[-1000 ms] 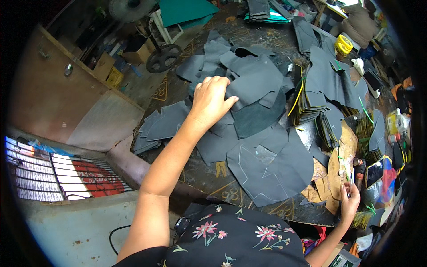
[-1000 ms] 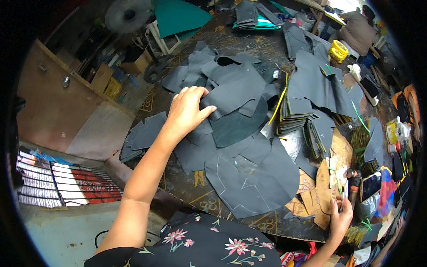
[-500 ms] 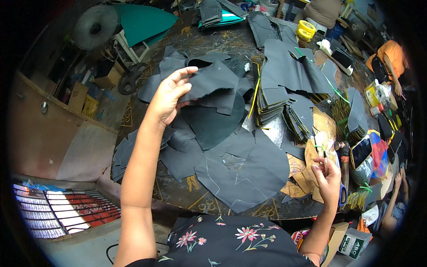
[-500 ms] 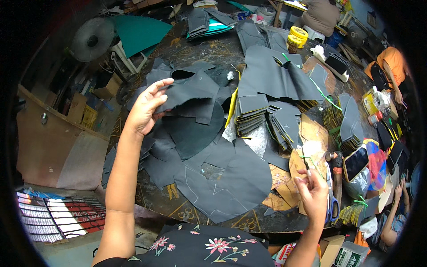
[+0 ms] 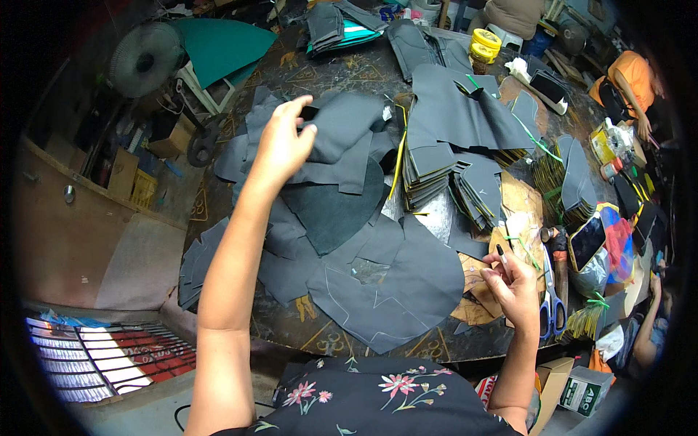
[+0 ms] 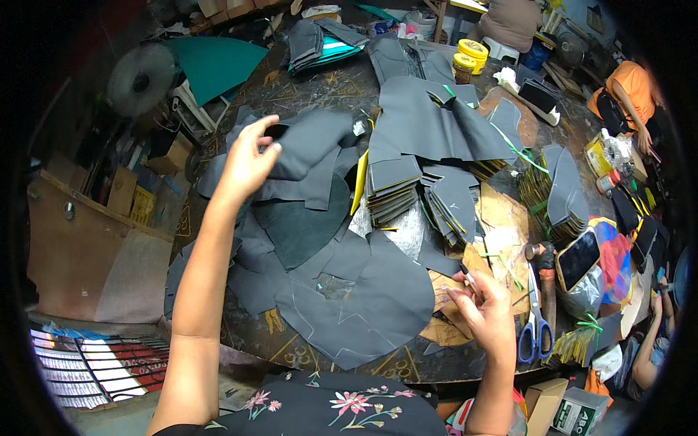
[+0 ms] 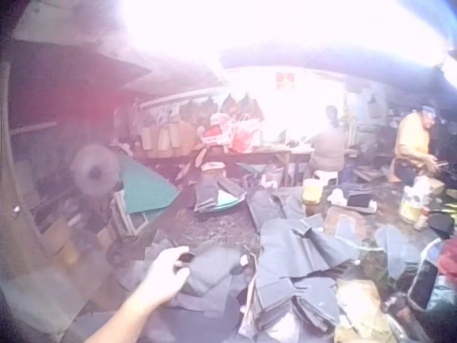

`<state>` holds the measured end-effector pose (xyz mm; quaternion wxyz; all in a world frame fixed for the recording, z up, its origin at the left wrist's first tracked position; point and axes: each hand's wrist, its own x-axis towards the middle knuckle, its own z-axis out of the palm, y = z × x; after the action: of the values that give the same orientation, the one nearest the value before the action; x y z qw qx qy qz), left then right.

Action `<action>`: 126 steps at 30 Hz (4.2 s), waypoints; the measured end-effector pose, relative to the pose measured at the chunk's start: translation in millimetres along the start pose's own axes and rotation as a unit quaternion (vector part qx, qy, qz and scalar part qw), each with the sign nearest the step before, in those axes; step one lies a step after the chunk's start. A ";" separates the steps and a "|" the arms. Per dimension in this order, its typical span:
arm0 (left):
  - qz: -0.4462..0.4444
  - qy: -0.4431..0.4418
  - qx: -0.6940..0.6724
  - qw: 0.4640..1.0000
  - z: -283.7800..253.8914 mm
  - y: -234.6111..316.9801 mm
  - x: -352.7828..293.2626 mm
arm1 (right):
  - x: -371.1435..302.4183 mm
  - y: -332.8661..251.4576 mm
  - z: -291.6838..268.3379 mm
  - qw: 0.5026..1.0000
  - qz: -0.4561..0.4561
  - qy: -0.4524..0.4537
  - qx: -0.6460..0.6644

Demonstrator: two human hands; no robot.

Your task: The person places a cardboard template on a dark fabric sheet, traces its outline with a white marker, then removes the template and sets the marked fabric aside. This sequence is repeated multiple times across the worktable.

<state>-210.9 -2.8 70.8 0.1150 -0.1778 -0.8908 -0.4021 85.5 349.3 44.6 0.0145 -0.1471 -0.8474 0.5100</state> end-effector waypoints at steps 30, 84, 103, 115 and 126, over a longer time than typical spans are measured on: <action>-0.232 -0.197 -0.567 0.766 69.4 123.2 -155.2 | 27.7 -31.5 43.7 0.893 0.134 0.033 0.428; -0.290 -0.199 -0.559 0.751 60.9 85.5 -188.6 | -15.4 -23.4 56.1 0.910 0.135 -0.141 0.367; -0.204 -0.065 -0.408 0.887 81.1 51.5 -176.8 | -55.5 -30.1 99.8 0.896 0.250 -0.164 0.330; -0.200 -0.098 -0.407 0.886 33.4 52.5 -204.2 | -10.3 -12.8 8.3 0.984 -0.062 0.060 -0.156; -0.196 -0.145 -0.350 0.904 19.0 58.3 -216.5 | 26.9 3.0 37.6 0.973 -0.150 0.107 -0.138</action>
<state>8.8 -1.2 22.6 -0.1665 -0.0851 -0.7161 -0.6725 54.0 325.4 20.6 0.1611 -0.0729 -0.9156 0.3612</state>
